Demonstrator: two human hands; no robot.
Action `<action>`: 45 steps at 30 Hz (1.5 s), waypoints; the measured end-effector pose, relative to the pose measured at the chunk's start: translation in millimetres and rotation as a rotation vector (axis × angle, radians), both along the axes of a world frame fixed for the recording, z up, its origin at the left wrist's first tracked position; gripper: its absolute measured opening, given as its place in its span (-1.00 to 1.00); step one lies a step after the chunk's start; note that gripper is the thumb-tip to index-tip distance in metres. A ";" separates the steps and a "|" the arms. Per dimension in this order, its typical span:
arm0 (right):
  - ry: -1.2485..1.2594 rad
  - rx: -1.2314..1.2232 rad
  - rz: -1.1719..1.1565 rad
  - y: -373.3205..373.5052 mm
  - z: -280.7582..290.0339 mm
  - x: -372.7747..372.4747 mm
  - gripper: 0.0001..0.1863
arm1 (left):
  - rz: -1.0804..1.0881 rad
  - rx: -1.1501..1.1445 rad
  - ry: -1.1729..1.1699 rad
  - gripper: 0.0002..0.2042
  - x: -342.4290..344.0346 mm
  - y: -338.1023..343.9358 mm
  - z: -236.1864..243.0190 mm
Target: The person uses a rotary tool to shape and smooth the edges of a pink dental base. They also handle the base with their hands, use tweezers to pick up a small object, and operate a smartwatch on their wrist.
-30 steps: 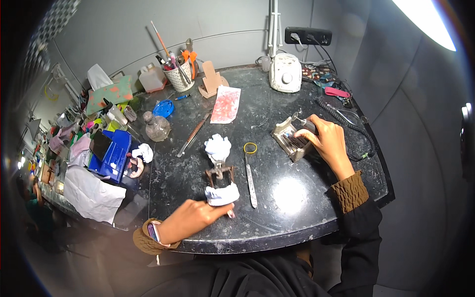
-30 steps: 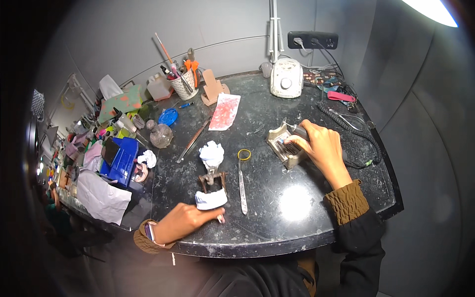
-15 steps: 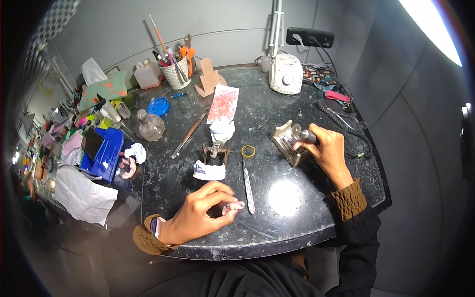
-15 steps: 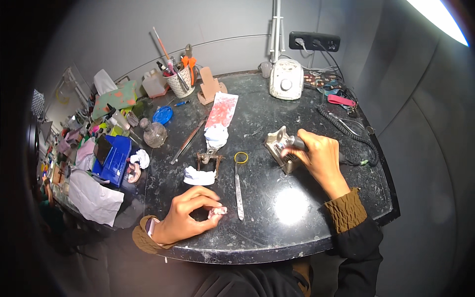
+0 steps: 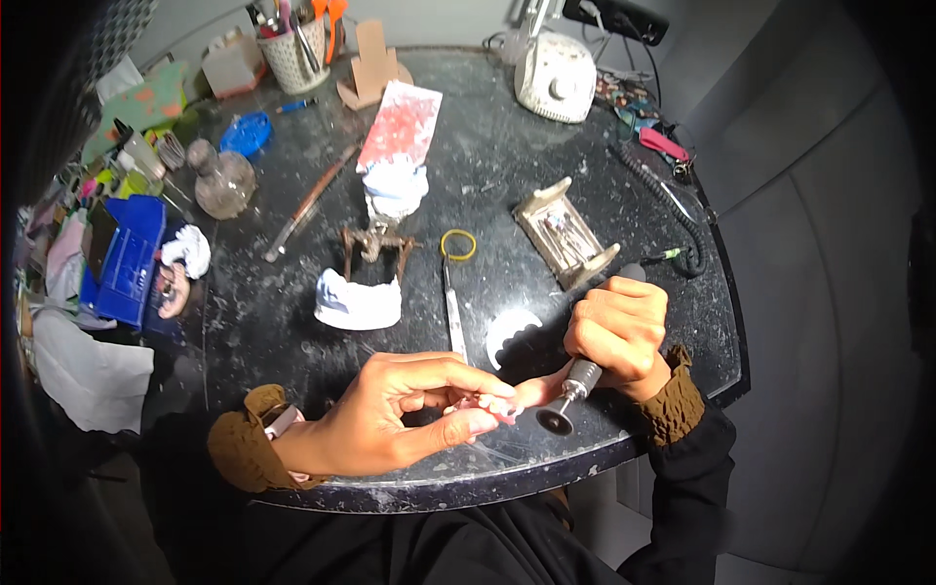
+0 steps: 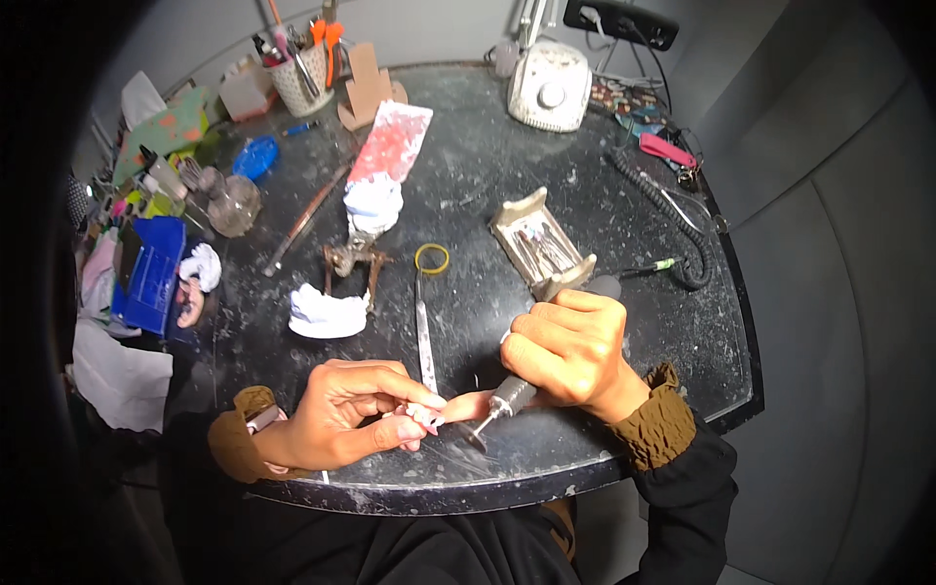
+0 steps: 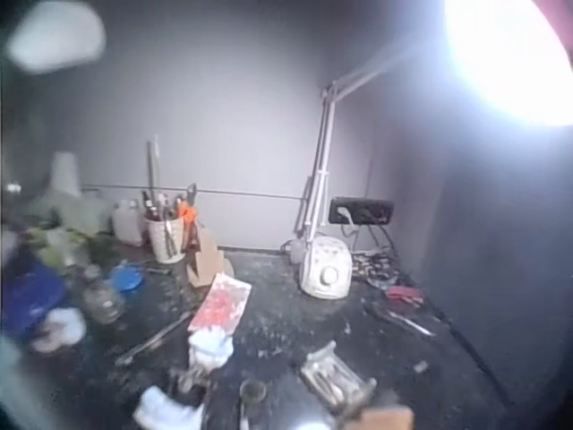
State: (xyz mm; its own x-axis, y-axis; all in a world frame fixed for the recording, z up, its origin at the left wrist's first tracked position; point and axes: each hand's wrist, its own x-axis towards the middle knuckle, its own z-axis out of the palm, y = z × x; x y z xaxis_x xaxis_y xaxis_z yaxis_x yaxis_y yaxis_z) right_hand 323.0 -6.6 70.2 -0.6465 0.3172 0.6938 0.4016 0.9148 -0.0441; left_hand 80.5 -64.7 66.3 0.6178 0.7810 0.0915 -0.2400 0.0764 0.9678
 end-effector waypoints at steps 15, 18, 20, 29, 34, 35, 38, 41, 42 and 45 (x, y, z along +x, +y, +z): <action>-0.038 0.072 -0.046 -6.2 -3.7 -1.8 -0.78 | 0.002 0.218 0.143 -0.78 1.6 7.2 -5.2; -0.056 0.079 -0.053 -5.7 -4.4 -0.9 -0.78 | -0.001 0.252 0.160 -0.79 2.5 8.5 -4.5; -0.042 0.090 -0.048 -4.9 -6.3 -0.5 -0.78 | -0.006 0.246 0.173 -0.79 2.3 9.1 -4.2; -0.055 0.102 -0.049 -5.1 -4.9 -2.2 -0.77 | -0.022 0.199 0.171 -0.79 0.6 8.0 -3.9; -0.072 0.103 -0.053 -5.8 -3.0 -1.7 -0.77 | -0.030 0.150 0.134 -0.78 1.5 6.1 -6.1; -0.078 0.099 -0.053 -6.0 -2.3 -1.9 -0.78 | -0.022 0.130 0.113 -0.78 2.0 5.3 -6.0; -0.077 0.106 -0.052 -5.7 -2.5 -2.3 -0.78 | -0.013 0.111 0.099 -0.78 2.2 4.5 -3.9; -0.080 0.112 -0.059 -5.7 -3.7 -1.7 -0.78 | -0.025 0.102 0.086 -0.78 3.2 5.2 -6.3; -0.080 0.113 -0.059 -5.9 -3.5 -1.7 -0.78 | -0.029 0.096 0.077 -0.77 3.2 4.9 -6.6; -0.091 0.107 -0.061 -6.9 -3.4 -1.3 -0.78 | -0.030 0.058 0.055 -0.77 3.0 3.3 -7.0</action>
